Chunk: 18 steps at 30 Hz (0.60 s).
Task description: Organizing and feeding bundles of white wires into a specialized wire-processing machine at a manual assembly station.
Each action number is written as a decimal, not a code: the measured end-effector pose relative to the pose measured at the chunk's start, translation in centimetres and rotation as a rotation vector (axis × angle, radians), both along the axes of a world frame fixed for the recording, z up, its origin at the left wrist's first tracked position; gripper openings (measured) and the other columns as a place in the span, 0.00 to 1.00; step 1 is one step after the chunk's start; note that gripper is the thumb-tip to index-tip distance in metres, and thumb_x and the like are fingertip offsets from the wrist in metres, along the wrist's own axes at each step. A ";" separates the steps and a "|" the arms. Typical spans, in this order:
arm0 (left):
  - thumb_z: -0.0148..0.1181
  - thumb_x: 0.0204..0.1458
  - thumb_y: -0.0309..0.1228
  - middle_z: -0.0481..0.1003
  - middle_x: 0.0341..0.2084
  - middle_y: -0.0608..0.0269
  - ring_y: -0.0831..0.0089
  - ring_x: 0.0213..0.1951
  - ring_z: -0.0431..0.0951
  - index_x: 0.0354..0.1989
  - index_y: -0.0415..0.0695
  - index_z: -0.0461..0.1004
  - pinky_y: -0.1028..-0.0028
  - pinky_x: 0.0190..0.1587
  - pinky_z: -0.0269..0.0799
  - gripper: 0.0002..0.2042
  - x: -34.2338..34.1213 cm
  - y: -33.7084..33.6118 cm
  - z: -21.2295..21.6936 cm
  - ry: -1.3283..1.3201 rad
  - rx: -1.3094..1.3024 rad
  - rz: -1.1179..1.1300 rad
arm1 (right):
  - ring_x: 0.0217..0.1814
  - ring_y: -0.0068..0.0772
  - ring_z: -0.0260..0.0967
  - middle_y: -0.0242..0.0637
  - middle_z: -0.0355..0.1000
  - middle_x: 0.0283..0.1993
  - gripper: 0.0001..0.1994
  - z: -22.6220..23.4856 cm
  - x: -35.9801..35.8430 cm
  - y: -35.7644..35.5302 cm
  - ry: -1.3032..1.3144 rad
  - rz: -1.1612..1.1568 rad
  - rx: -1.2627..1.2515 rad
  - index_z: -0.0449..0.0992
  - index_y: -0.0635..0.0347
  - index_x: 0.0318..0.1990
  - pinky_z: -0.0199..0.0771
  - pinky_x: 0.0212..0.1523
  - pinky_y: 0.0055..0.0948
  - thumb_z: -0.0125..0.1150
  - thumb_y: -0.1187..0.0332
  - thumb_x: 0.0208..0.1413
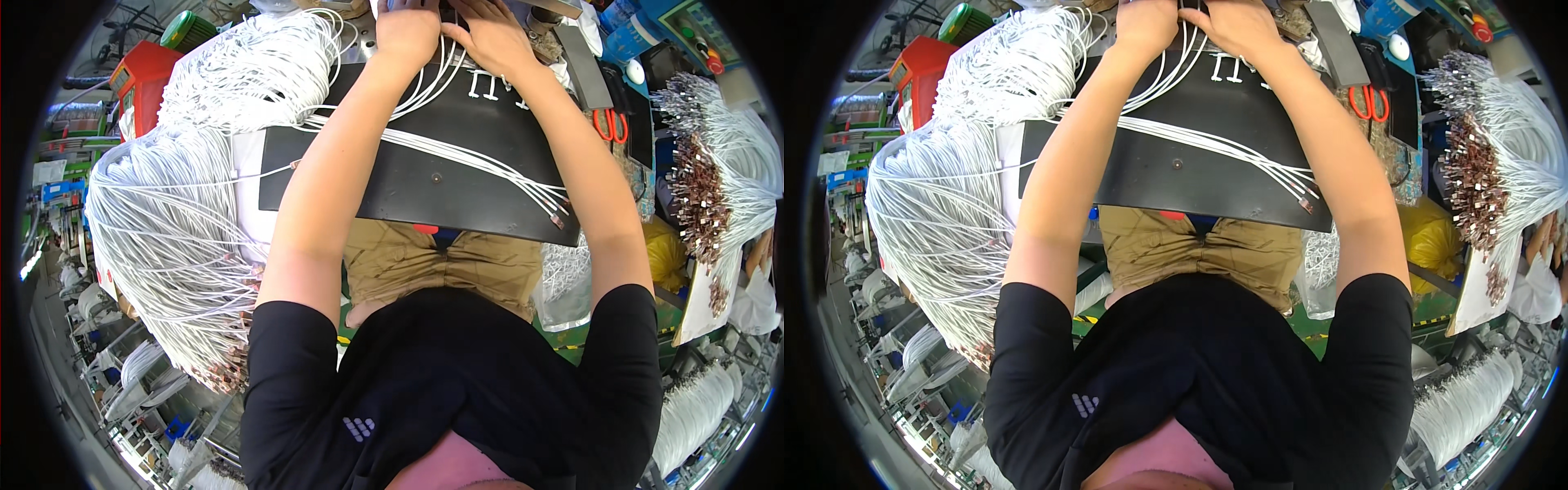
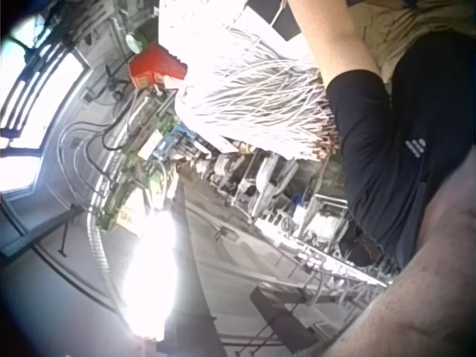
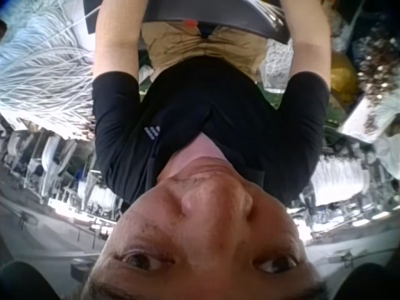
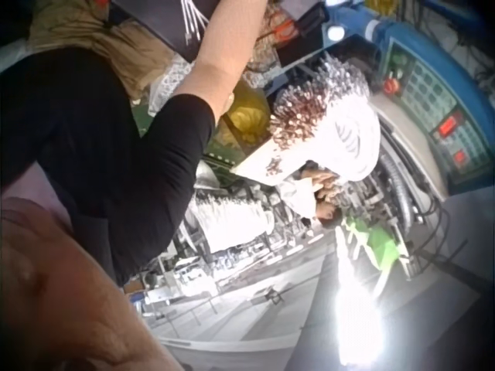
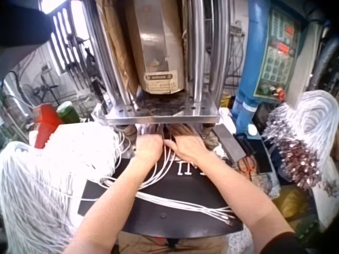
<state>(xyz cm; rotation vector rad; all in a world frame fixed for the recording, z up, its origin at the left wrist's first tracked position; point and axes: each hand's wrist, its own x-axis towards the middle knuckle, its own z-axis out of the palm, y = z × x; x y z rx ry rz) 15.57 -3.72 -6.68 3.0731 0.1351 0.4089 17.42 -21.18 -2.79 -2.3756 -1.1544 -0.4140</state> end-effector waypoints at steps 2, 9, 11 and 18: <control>0.48 0.57 0.32 0.81 0.35 0.48 0.55 0.41 0.82 0.60 0.44 0.69 0.50 0.61 0.64 0.22 -0.2 -1.4 0.6 0.006 0.006 0.008 | 0.66 0.53 0.61 0.53 0.68 0.61 0.26 -0.5 0.7 0.1 -0.001 -0.041 0.025 0.73 0.69 0.55 0.55 0.69 0.47 0.52 0.53 0.61; 0.48 0.57 0.32 0.82 0.31 0.50 0.54 0.37 0.83 0.54 0.44 0.74 0.52 0.54 0.70 0.18 -0.7 -1.7 0.7 -0.053 0.060 0.029 | 0.57 0.55 0.69 0.54 0.75 0.50 0.20 -2.0 1.2 1.2 -0.018 -0.250 -0.175 0.75 0.67 0.51 0.67 0.60 0.47 0.56 0.61 0.57; 0.48 0.56 0.32 0.82 0.31 0.49 0.53 0.37 0.83 0.52 0.44 0.76 0.52 0.52 0.71 0.17 -0.2 -1.4 0.8 -0.089 0.073 0.024 | 0.55 0.56 0.70 0.55 0.76 0.48 0.19 -2.0 1.7 1.1 0.081 -0.322 -0.323 0.76 0.67 0.51 0.69 0.57 0.47 0.57 0.62 0.56; 0.55 0.57 0.30 0.77 0.41 0.46 0.49 0.46 0.77 0.43 0.36 0.76 0.57 0.49 0.72 0.11 -8.4 -3.4 4.1 -0.651 -0.181 -0.238 | 0.51 0.43 0.73 0.45 0.76 0.49 0.18 1.4 -4.6 -5.4 0.102 -0.213 0.176 0.76 0.63 0.52 0.70 0.54 0.32 0.57 0.59 0.63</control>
